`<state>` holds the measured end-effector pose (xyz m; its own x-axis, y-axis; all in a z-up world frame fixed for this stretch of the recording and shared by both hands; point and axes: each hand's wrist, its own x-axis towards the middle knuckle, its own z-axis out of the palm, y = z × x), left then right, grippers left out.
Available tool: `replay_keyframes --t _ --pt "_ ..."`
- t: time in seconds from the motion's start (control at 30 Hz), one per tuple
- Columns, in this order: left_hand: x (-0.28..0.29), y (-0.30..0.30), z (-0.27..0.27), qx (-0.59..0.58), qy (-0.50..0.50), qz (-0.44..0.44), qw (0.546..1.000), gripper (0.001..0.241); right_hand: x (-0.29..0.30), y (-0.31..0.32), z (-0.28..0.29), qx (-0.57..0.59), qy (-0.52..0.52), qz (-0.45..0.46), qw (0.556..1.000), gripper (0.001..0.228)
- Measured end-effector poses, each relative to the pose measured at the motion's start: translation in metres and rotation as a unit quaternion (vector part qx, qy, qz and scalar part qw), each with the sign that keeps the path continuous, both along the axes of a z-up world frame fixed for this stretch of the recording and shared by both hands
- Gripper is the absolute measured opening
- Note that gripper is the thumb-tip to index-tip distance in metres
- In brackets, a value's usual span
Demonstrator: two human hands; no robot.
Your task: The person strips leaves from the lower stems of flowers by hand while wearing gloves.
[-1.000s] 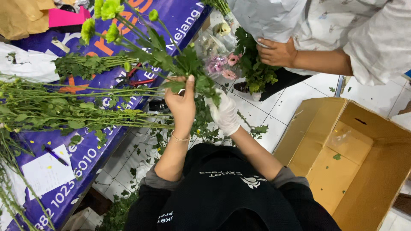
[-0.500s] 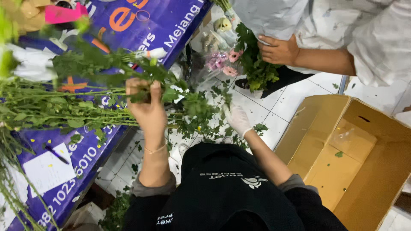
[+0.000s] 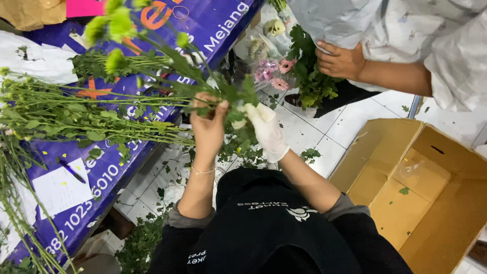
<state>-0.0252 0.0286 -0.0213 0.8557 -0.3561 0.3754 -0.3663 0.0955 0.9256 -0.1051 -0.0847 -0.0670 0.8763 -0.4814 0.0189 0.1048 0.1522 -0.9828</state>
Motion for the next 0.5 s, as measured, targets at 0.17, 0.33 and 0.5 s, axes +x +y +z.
replay_keyframes --t 0.17,0.33,0.5 --pt "-0.005 0.019 -0.002 0.085 -0.023 0.000 0.996 0.018 0.021 -0.022 -0.040 0.095 0.258 -0.029 0.961 0.026" --pt "0.004 0.016 0.012 0.061 -0.029 0.004 0.998 0.020 -0.009 -0.023 -0.022 -0.138 0.243 0.118 0.953 0.033" --pt "0.004 0.013 0.004 0.034 -0.022 -0.002 0.999 0.017 -0.011 -0.014 0.006 -0.152 0.076 0.165 0.972 0.036"
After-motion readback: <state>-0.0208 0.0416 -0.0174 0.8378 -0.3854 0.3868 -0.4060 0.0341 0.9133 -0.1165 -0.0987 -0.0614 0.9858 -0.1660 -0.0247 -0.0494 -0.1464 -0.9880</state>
